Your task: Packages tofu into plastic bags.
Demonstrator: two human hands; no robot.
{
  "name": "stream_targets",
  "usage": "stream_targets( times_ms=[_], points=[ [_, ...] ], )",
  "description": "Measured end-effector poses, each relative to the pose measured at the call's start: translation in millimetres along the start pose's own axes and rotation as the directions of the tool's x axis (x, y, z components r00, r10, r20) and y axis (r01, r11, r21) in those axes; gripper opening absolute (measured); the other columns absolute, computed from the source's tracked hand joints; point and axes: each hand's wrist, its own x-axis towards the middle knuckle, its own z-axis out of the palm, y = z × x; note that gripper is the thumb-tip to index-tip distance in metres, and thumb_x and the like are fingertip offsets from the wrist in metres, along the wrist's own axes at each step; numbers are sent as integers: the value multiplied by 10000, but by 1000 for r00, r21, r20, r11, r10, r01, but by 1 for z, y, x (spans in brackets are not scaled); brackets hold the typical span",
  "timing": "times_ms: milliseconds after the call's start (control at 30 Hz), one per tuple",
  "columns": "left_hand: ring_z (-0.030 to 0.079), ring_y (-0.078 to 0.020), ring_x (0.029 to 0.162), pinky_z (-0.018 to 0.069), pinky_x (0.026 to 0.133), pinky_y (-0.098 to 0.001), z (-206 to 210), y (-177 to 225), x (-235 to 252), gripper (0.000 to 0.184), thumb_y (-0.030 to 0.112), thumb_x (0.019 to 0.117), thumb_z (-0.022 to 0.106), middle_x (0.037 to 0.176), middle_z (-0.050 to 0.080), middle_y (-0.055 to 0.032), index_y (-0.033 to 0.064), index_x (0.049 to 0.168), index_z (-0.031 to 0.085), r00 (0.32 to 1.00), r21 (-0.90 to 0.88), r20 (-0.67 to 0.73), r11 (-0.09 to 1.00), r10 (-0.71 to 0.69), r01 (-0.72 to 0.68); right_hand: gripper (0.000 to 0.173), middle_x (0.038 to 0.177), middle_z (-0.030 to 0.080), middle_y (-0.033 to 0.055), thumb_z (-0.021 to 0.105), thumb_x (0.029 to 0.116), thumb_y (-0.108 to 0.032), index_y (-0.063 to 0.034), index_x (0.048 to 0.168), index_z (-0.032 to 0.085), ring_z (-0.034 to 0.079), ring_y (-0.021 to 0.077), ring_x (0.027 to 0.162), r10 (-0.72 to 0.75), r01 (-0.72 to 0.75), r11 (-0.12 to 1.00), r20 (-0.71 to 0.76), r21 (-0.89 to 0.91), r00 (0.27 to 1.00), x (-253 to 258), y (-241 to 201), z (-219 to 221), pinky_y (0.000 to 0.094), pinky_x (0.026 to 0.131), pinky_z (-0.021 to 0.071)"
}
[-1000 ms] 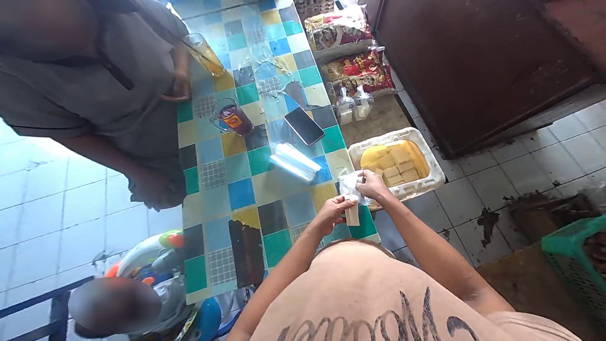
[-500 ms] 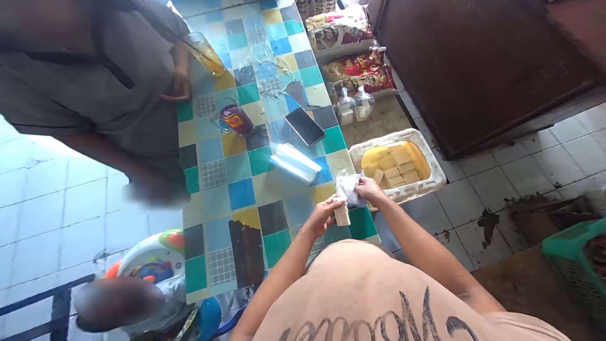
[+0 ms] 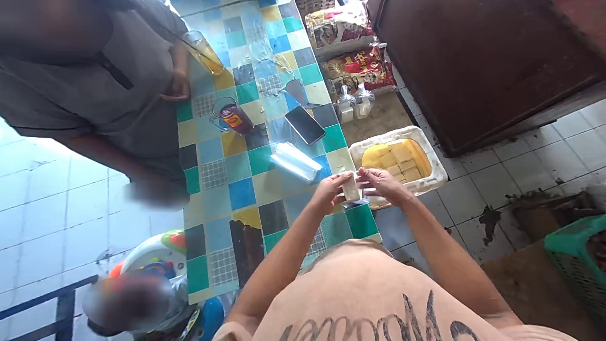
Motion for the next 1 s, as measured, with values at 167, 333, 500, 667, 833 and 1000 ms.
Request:
stream_targets(
  times_ms=[167,333,500,667,833,1000],
  points=[
    [638,-240,973,541,838,-433,28,14,14,364,309,1042,587,1146,654,-154,29,1273,607,996,200,67,978,52,-64,265,1094,702,103,562,1061,-122,-10,1300,581,712,184,948,47,-73,932,81,355,996,-3,7,2,356,835,606],
    [527,-452,1240,473,961,-604,29,13,15,504,392,1062,524,1487,415,-293,36,1418,547,934,636,34,714,354,-294,242,1071,677,99,603,1028,-64,-17,1264,570,695,180,898,68,-6,892,-121,453,990,-2,29,-12,364,812,603],
    [400,-482,1377,406,1021,-659,46,-8,18,194,229,964,663,1554,385,-241,107,1077,763,939,955,64,252,337,-155,383,1115,678,103,667,974,-4,-20,1338,549,662,144,920,-26,159,913,-335,375,942,2,50,-19,341,837,566],
    [600,-485,1163,514,885,-656,24,-2,30,331,24,921,651,1467,486,-267,41,1247,706,983,985,49,154,177,-77,343,1154,666,131,617,1005,-3,20,1336,532,658,154,985,-85,212,902,-327,376,941,4,40,6,349,896,556],
    [557,-408,1296,427,1072,-600,-9,1,41,360,72,999,571,1432,558,-232,-17,1344,624,952,915,182,311,245,-255,392,1122,680,140,675,924,89,40,1294,556,672,140,952,-251,306,909,-216,284,944,20,46,36,326,871,570],
    [559,-391,1304,434,1070,-591,-11,6,33,441,6,967,571,1480,534,-195,2,1408,583,937,900,175,337,302,-277,347,1146,705,236,744,941,-75,57,1245,642,696,326,1055,-159,117,965,-169,-234,973,20,28,38,499,980,531]
  ],
)
